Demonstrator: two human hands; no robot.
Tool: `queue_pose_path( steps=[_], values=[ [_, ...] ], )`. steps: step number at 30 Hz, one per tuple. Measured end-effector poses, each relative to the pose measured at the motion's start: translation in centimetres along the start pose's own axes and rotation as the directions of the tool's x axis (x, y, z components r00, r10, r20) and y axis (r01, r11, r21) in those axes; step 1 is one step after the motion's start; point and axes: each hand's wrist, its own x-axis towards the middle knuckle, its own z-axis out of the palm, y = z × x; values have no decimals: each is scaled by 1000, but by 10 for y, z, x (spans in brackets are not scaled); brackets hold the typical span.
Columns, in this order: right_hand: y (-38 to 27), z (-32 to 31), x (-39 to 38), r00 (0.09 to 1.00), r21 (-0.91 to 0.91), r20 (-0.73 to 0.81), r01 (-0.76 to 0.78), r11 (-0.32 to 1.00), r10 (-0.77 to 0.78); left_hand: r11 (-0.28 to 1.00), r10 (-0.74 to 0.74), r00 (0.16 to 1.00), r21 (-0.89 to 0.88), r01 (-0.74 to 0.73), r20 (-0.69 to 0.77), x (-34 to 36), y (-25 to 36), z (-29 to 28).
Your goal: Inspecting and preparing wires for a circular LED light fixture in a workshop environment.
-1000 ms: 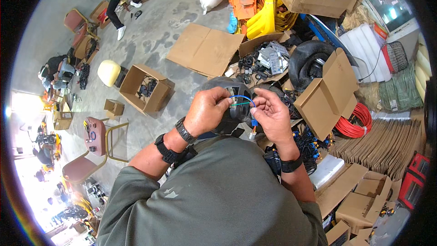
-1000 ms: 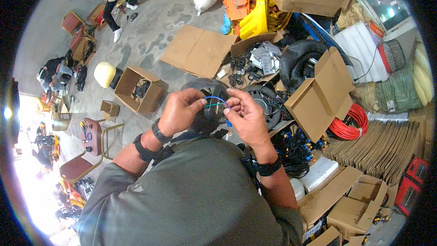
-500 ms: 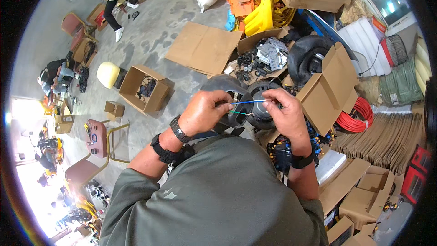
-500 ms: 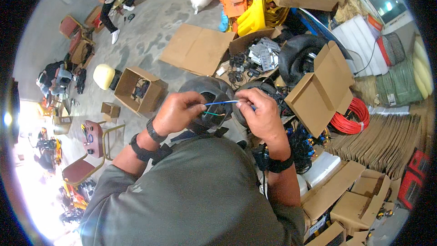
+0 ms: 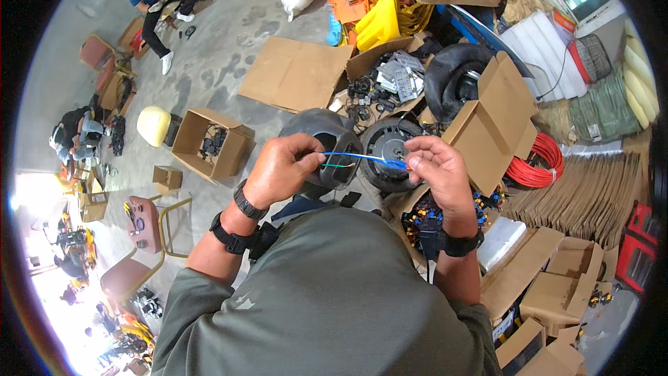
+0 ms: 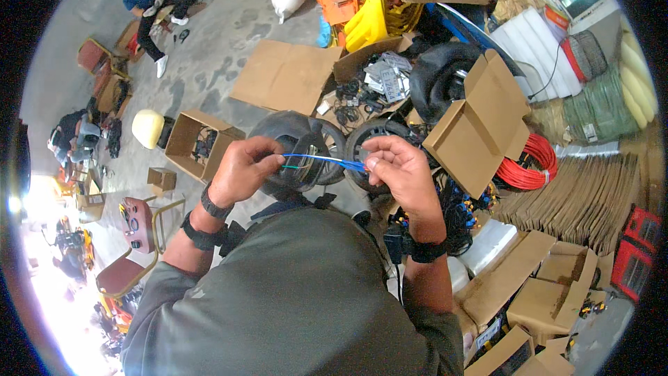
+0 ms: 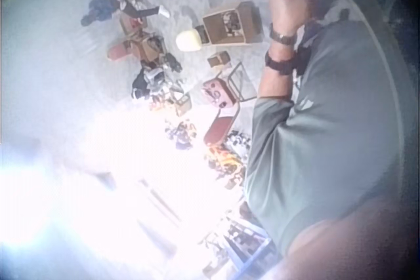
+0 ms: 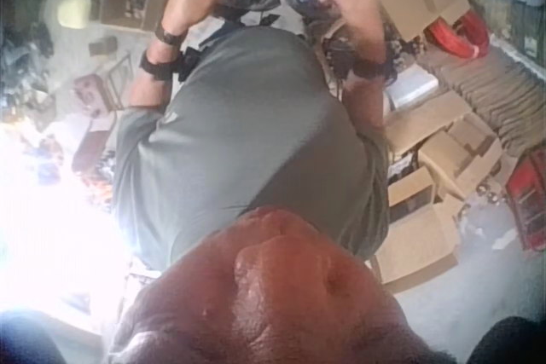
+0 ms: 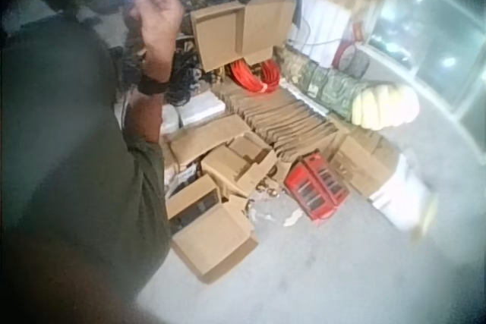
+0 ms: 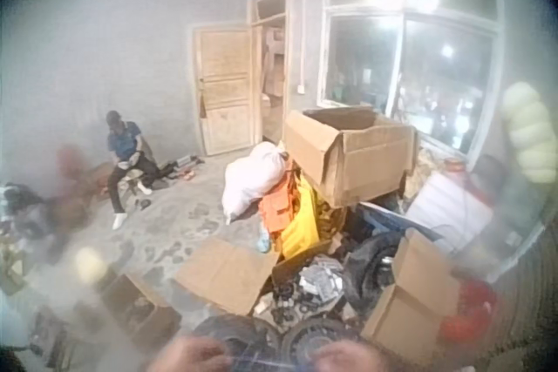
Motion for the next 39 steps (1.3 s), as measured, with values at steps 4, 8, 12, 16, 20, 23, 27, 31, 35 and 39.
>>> queue_pose_path(
  steps=[4,8,12,16,20,23,27,31,35,39],
  values=[
    [8,3,-1,1000,165,-9,4,986,-2,998,64,997,16,-63,-50,0,-9,5],
    [12,4,-5,998,386,-4,55,921,-58,999,17,999,44,-16,-37,-2,-5,4],
    [12,11,-12,984,313,-36,178,933,-175,999,6,1000,36,-6,-12,-3,-10,4],
    [8,15,-17,981,282,-98,191,940,-170,999,18,1000,31,-18,-12,-5,-11,4],
    [9,15,-17,963,180,-171,238,955,-208,1000,-3,1000,-10,3,11,-4,-7,7],
    [13,14,-18,951,93,-230,232,968,-205,999,2,1000,35,-3,27,-4,-4,7],
    [11,15,-17,942,56,-256,240,969,-218,1000,27,999,15,-27,37,-3,-7,8],
    [11,19,-15,931,61,-279,261,964,-234,999,36,998,27,-38,59,-3,-6,7],
    [10,23,-12,909,54,-328,289,956,-256,999,21,998,43,-24,67,-4,-3,7],
    [11,24,-12,895,116,-351,335,935,-277,987,111,991,112,-119,75,-5,-3,7]
  ],
)
